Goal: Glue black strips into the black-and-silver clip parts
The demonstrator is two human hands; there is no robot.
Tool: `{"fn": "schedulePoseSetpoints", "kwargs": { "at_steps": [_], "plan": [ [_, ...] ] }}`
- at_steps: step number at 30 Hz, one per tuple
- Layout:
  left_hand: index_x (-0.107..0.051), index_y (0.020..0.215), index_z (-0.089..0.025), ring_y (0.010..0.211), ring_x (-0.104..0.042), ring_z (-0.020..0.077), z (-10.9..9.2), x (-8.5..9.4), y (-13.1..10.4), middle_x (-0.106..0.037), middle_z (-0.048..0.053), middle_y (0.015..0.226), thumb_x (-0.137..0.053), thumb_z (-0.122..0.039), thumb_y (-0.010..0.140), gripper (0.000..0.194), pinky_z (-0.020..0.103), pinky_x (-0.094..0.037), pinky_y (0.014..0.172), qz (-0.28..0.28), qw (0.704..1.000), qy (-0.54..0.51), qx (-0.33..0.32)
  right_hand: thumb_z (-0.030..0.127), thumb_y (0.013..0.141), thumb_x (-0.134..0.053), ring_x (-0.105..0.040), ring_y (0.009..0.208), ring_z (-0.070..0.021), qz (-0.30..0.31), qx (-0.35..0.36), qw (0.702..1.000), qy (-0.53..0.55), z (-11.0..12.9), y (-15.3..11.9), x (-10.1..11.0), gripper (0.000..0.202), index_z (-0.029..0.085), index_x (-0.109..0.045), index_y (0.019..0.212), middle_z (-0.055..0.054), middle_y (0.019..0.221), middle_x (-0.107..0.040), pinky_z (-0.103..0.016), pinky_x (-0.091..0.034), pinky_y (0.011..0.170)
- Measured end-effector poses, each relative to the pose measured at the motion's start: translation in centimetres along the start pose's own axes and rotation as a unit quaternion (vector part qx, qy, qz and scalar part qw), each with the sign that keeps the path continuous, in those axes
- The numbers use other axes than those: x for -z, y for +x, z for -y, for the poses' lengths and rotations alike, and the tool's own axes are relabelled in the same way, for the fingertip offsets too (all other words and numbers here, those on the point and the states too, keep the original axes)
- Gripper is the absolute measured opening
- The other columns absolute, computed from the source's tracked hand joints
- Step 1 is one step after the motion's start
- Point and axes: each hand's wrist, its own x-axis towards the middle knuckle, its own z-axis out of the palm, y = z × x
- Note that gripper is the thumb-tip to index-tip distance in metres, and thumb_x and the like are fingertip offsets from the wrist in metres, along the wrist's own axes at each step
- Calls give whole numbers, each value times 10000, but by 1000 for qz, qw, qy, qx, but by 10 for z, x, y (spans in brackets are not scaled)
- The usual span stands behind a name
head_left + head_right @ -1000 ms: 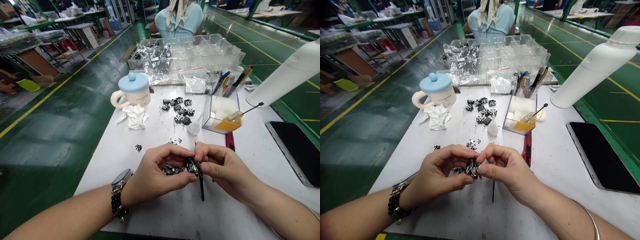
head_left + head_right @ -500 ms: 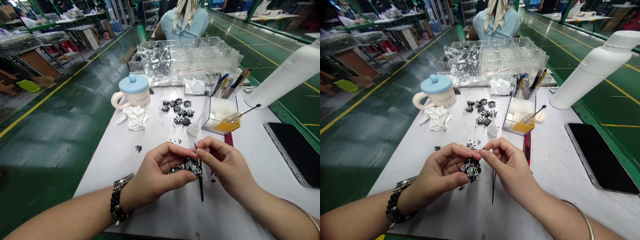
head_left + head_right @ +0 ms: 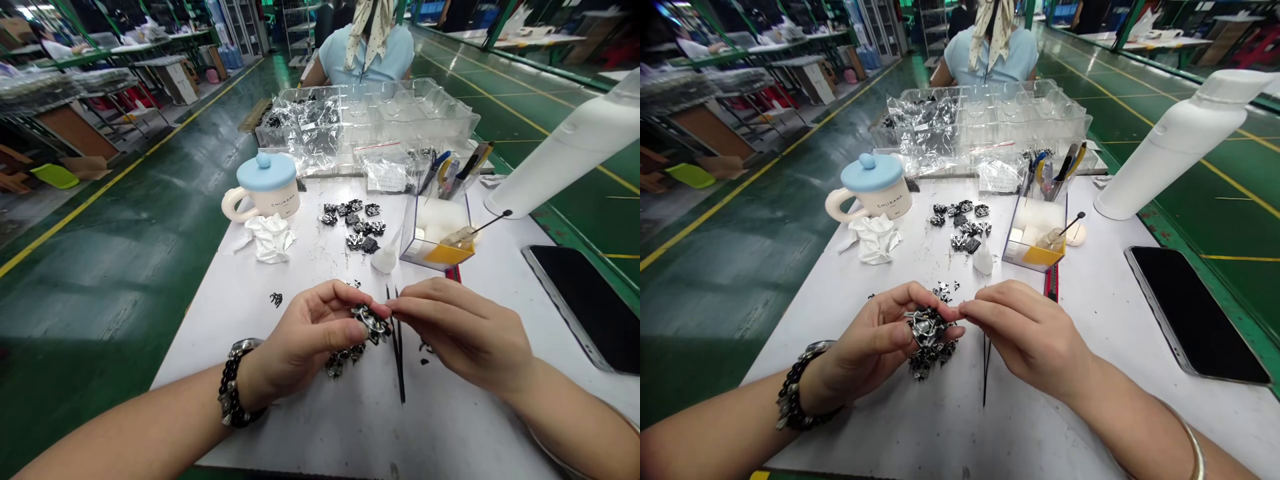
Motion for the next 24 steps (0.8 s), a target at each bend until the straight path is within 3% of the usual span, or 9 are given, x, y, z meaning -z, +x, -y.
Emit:
{"fn": "schedulePoseSetpoints", "kwargs": {
  "at_steps": [7,10,14,16,19,24],
  "plan": [
    [-649,923,-145,937,-678,181,3,5,2,-717,67,978,-783,-173,694,268,291,-521,847,50,998,26,-2,29,855,-487,-602,829,-168,82,35,993,-76,-9,-4,7,293,171,-548,1104,-76,949,-653,-284,-509,694],
    [-646,952,-154,948,-675,167,4,6,2,-712,65,1017,-770,-145,707,274,272,-521,862,64,997,40,-6,84,858,-530,-615,780,-164,78,-3,996,-50,-8,-2,9,225,194,-574,1049,-60,884,-657,-275,-501,657],
    [-634,971,-167,979,-666,169,4,6,-1,-701,64,1062,-759,-121,713,290,278,-532,881,53,995,80,-28,154,812,-646,-608,665,-121,9,-122,990,69,-1,2,10,116,231,-616,893,-4,764,-658,-229,-488,594],
    [-633,987,-177,964,-667,157,4,4,-2,-703,55,1042,-751,-104,717,303,256,-539,869,36,991,119,-44,185,804,-670,-592,630,-101,-24,-204,963,173,5,4,9,79,245,-632,840,10,739,-654,-204,-484,572],
    [-635,1005,-184,922,-669,134,4,3,-3,-702,40,982,-750,-99,715,324,220,-540,850,15,984,166,-67,258,763,-725,-541,582,-83,-46,-308,887,340,13,5,2,67,241,-664,784,12,682,-616,-175,-453,510],
    [-635,979,-157,876,-680,150,5,0,-2,-698,46,925,-772,-91,677,338,232,-561,809,2,984,162,-77,322,722,-762,-511,608,-85,-41,-396,772,495,17,4,-12,124,235,-681,757,12,651,-569,-178,-442,539]
  ]
}}
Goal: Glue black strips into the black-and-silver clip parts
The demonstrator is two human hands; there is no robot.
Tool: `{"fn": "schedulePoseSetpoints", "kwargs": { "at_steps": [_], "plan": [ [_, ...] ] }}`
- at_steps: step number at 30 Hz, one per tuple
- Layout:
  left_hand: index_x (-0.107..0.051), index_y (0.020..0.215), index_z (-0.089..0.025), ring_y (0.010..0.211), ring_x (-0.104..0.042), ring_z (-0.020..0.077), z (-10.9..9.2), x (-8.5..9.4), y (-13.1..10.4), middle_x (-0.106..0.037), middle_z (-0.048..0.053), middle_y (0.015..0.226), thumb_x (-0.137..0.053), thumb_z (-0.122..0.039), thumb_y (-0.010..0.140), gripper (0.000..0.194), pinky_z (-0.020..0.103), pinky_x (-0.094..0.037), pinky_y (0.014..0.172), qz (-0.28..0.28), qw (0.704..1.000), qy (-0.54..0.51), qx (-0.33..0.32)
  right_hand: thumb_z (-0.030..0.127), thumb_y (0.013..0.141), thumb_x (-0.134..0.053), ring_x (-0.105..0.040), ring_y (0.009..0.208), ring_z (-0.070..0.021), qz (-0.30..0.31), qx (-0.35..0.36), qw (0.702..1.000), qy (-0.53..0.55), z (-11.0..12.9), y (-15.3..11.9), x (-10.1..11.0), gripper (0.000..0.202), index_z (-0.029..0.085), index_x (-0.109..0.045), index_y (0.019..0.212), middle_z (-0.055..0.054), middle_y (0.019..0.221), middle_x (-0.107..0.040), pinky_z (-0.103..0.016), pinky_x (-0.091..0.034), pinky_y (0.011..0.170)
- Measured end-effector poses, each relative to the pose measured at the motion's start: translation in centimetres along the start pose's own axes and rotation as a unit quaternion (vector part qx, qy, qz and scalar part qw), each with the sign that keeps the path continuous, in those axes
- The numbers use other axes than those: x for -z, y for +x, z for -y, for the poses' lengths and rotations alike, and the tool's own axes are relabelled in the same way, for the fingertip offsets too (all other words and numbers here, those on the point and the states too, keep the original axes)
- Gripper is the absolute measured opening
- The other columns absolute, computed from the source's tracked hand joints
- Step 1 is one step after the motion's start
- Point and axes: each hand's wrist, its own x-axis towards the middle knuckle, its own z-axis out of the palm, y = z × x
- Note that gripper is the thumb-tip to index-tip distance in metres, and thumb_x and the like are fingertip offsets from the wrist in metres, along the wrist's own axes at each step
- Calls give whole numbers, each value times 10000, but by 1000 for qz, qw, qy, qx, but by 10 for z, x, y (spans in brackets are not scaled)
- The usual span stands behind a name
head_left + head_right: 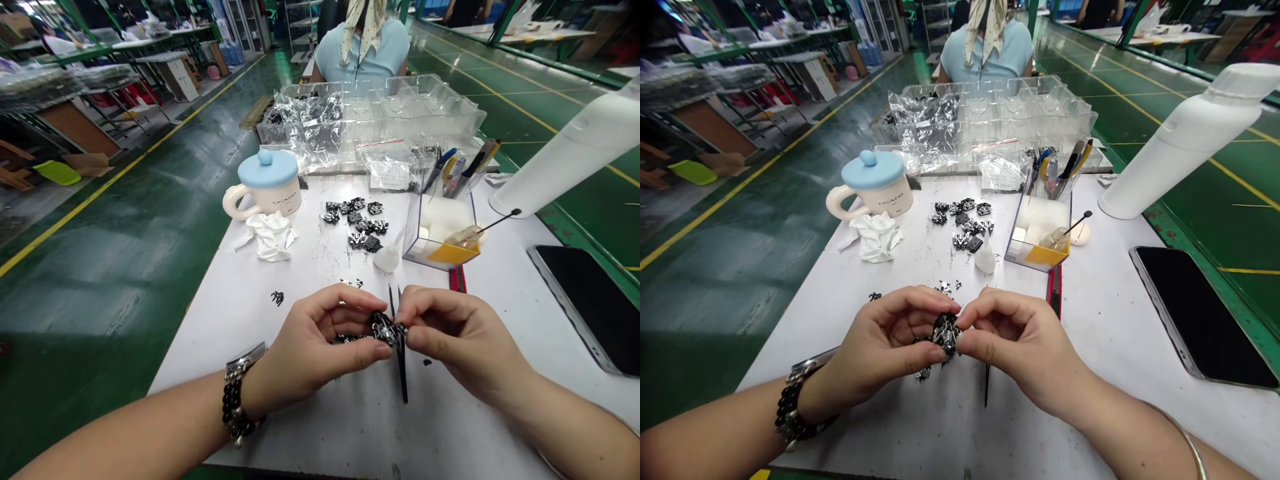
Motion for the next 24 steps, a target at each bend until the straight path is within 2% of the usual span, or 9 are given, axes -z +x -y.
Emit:
{"fn": "schedulePoseSetpoints", "kwargs": {
  "at_steps": [4,10,13,17,19,24],
  "plan": [
    [-639,951,-154,838,-689,146,0,-1,0,-706,41,893,-768,-38,651,347,223,-573,778,-6,1000,-22,3,326,701,-775,-498,605,-92,-4,-39,999,5,-4,3,0,159,209,-678,747,3,641,-548,-191,-430,534],
    [-649,932,-151,821,-689,138,0,-2,1,-705,36,894,-779,-18,619,364,215,-577,769,-14,1000,-17,-4,351,738,-737,-503,597,-99,-10,-21,998,-62,-2,2,0,153,211,-679,757,0,632,-556,-201,-431,530],
    [-645,932,-147,816,-692,152,1,-1,1,-706,40,876,-786,-46,625,353,234,-582,767,-21,1000,-4,-1,378,793,-678,-520,617,-113,-34,27,986,-163,-1,0,-1,179,200,-678,771,-20,672,-585,-222,-431,540],
    [-644,950,-146,839,-690,152,2,-1,1,-703,46,896,-776,-32,629,364,228,-580,780,-22,999,17,-16,306,843,-623,-511,580,-98,-71,119,944,-300,-1,-3,-2,133,203,-648,762,-6,650,-581,-222,-405,524],
    [-647,951,-145,848,-686,149,1,-1,1,-699,45,904,-770,-15,624,373,218,-579,782,-23,999,28,-26,250,845,-618,-519,580,-85,-78,155,927,-333,-1,-5,-3,95,211,-627,758,11,646,-584,-209,-403,522],
    [-662,964,-137,857,-681,151,0,-2,1,-674,47,919,-765,-8,624,378,219,-581,794,-30,996,66,-49,132,847,-576,-542,612,-78,-52,223,895,-383,5,-6,-4,94,213,-606,809,18,678,-608,-199,-423,535]
  ]
}}
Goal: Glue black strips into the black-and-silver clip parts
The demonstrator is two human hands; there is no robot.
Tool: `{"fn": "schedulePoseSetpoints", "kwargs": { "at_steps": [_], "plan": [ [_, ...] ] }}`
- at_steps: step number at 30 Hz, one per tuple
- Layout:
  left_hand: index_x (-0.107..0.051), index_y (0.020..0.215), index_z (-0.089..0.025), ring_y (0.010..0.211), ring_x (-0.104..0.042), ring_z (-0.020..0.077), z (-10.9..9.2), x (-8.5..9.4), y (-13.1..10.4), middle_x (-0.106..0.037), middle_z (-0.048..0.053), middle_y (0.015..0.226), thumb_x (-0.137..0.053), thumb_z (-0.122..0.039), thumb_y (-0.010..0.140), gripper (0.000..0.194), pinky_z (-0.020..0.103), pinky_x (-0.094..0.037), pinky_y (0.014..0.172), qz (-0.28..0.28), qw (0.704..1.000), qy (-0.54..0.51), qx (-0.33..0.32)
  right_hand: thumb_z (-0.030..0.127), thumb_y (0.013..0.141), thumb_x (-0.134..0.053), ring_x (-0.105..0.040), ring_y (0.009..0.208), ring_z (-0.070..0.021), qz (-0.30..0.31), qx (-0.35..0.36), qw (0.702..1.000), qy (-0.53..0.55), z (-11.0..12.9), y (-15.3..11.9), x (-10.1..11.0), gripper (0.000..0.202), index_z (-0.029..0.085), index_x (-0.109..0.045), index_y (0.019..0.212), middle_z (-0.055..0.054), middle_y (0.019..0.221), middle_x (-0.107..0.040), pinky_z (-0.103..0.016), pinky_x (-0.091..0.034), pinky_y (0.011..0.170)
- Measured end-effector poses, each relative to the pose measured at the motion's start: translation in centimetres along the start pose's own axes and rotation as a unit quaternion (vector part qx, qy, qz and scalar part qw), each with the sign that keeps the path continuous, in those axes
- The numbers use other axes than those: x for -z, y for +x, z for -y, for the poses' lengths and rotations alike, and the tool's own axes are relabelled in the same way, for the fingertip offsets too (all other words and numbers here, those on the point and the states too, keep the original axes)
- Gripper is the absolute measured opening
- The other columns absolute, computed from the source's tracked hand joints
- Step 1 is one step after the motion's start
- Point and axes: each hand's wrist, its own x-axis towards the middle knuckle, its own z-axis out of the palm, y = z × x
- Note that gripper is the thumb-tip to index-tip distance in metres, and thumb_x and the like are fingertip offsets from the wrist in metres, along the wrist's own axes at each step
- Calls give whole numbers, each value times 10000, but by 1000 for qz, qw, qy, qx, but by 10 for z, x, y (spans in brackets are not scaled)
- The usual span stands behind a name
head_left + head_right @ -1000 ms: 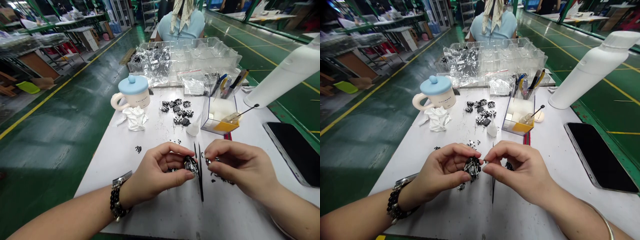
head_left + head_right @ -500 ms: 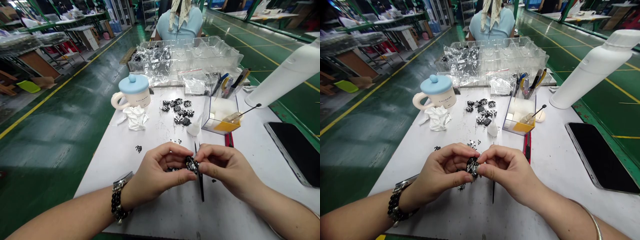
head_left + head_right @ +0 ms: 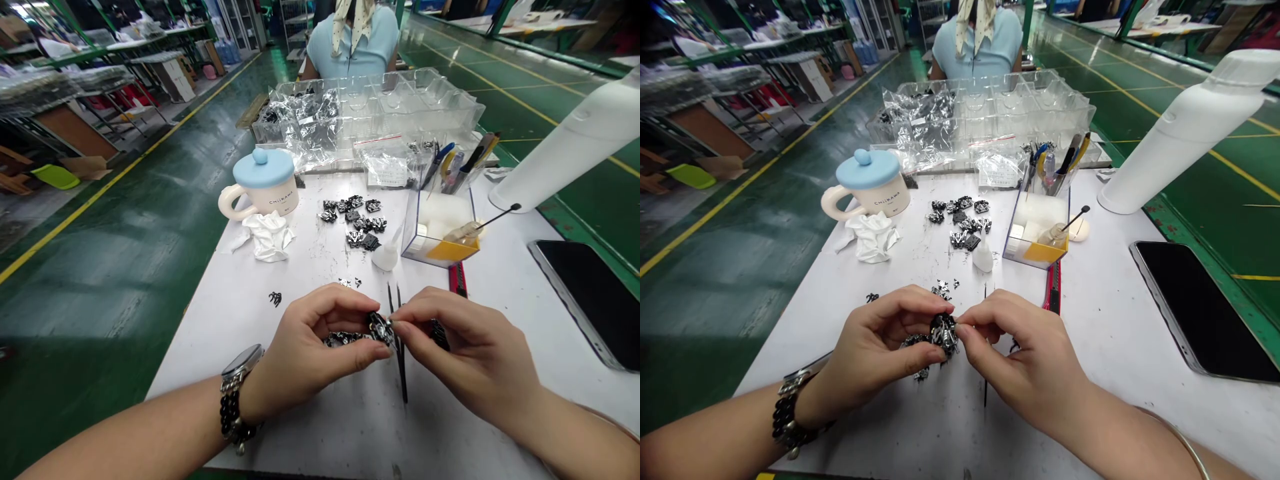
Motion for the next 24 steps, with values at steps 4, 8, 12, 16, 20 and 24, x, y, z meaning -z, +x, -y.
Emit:
{"fn": "schedulePoseSetpoints", "kwargs": {
  "at_steps": [4,8,12,16,20,24],
  "plan": [
    [-677,959,-144,860,-677,162,0,0,-1,-653,52,931,-779,-33,618,374,223,-589,783,-9,999,36,-34,100,838,-560,-536,602,-77,-7,45,999,-28,3,1,1,105,196,-593,809,10,659,-594,-194,-429,523],
    [-684,958,-150,854,-669,163,1,0,-1,-649,59,919,-791,-72,622,361,226,-591,775,-12,996,72,-51,85,822,-567,-524,584,-80,-6,67,997,-42,4,-1,1,109,187,-605,833,3,629,-568,-199,-424,513],
    [-683,968,-154,876,-661,168,2,0,-1,-651,69,935,-791,-97,639,351,225,-588,776,-6,993,96,-69,80,812,-567,-508,578,-76,2,71,996,-52,3,-2,1,101,176,-591,799,1,619,-552,-193,-409,501],
    [-686,969,-160,893,-657,166,2,-1,-2,-665,70,936,-791,-90,639,352,202,-579,768,-5,989,121,-86,78,803,-562,-496,577,-76,6,75,995,-65,3,-3,2,96,173,-573,788,0,618,-543,-194,-403,502],
    [-691,969,-172,897,-653,171,2,-1,-2,-671,70,939,-793,-85,635,360,210,-580,756,-9,987,131,-92,73,810,-549,-476,582,-83,16,91,992,-80,4,-3,3,108,181,-555,802,4,618,-542,-204,-392,505],
    [-696,972,-176,898,-652,177,4,0,-2,-671,75,945,-791,-96,646,349,220,-580,750,-8,985,141,-103,77,833,-526,-485,615,-97,29,99,989,-102,3,-5,3,102,176,-547,824,-7,640,-555,-220,-399,538]
  ]
}}
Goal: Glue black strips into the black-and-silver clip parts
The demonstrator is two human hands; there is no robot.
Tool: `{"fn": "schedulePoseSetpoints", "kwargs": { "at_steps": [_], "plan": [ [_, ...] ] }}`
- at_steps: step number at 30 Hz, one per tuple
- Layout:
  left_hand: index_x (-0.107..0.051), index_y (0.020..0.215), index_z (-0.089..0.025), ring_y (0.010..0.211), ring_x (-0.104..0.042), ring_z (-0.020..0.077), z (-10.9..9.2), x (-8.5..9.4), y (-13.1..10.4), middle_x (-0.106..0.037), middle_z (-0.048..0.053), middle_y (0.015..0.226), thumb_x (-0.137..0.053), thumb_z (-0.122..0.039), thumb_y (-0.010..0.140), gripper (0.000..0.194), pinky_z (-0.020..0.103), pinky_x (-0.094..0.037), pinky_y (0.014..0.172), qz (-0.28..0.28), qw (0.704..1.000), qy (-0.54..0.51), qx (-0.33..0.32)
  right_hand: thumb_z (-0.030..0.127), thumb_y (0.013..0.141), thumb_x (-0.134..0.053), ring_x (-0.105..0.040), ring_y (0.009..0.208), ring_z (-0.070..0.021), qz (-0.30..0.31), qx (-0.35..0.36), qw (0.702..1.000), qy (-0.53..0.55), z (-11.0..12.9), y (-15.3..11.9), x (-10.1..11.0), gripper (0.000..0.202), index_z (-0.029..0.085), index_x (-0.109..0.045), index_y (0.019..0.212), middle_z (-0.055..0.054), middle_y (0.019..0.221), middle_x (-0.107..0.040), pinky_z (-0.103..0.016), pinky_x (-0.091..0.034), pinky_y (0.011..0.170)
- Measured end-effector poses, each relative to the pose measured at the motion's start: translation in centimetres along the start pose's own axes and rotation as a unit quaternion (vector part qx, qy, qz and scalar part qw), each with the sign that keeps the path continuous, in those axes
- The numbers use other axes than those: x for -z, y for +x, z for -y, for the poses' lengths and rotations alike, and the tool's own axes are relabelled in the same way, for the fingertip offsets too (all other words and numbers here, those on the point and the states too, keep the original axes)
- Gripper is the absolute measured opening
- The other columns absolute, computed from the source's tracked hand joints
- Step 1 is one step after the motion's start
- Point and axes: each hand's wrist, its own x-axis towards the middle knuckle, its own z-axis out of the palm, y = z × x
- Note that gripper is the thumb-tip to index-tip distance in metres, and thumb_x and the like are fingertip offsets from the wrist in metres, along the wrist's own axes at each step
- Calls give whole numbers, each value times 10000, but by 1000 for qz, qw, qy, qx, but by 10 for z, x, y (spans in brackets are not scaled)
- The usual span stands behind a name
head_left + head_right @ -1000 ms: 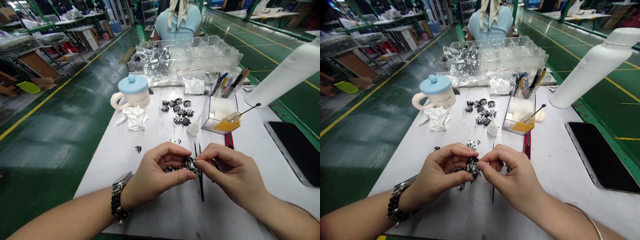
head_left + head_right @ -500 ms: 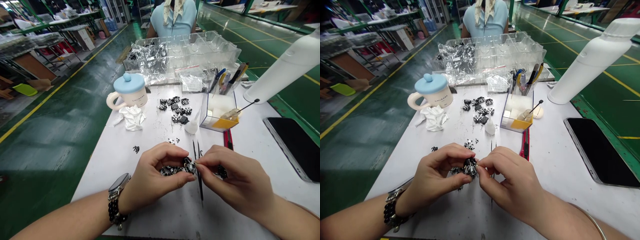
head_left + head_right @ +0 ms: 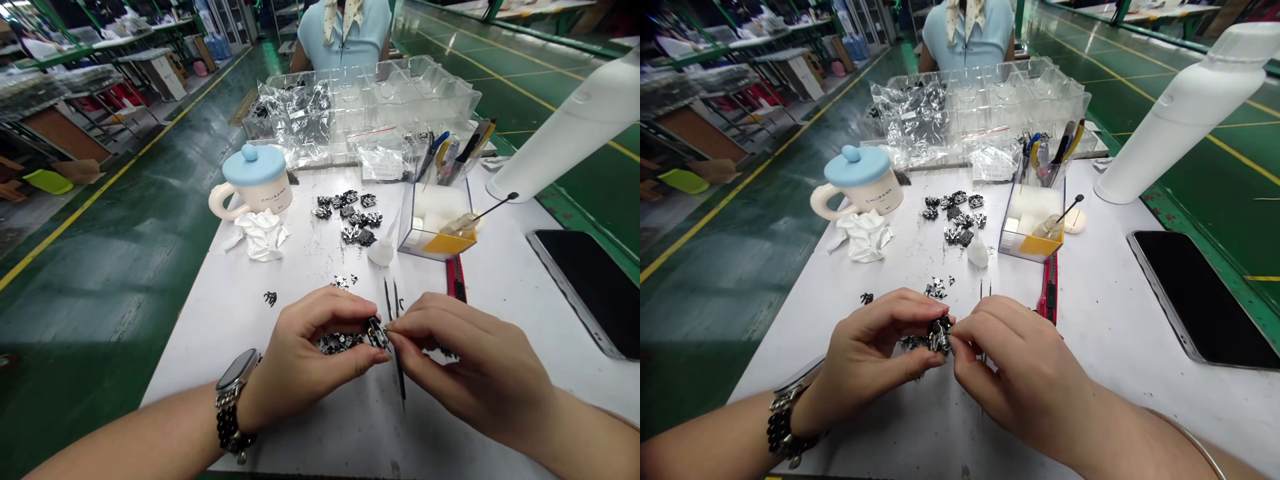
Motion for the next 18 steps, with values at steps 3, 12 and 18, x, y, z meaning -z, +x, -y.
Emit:
{"fn": "schedulePoseSetpoints", "kwargs": {
  "at_steps": [3,12,18],
  "plan": [
    [-694,989,-176,907,-652,180,2,-1,-1,-667,78,955,-784,-90,655,357,228,-581,759,1,1000,5,-6,83,840,-522,-489,636,-108,0,6,1000,-28,0,-2,-1,93,167,-560,847,-15,662,-559,-234,-398,558],
    [-689,1013,-157,920,-653,177,6,-2,-2,-658,86,973,-768,-69,666,366,221,-587,761,-1,1000,9,-16,84,849,-510,-482,647,-109,-24,15,997,-75,1,-5,-2,89,133,-583,834,-11,667,-542,-243,-383,579],
    [-691,1019,-161,928,-654,173,6,-2,-2,-658,88,987,-764,-74,673,364,219,-584,779,4,999,26,-22,98,872,-480,-442,603,-128,9,23,995,-93,-1,-4,-3,109,126,-566,810,-21,655,-506,-275,-346,526]
  ]
}}
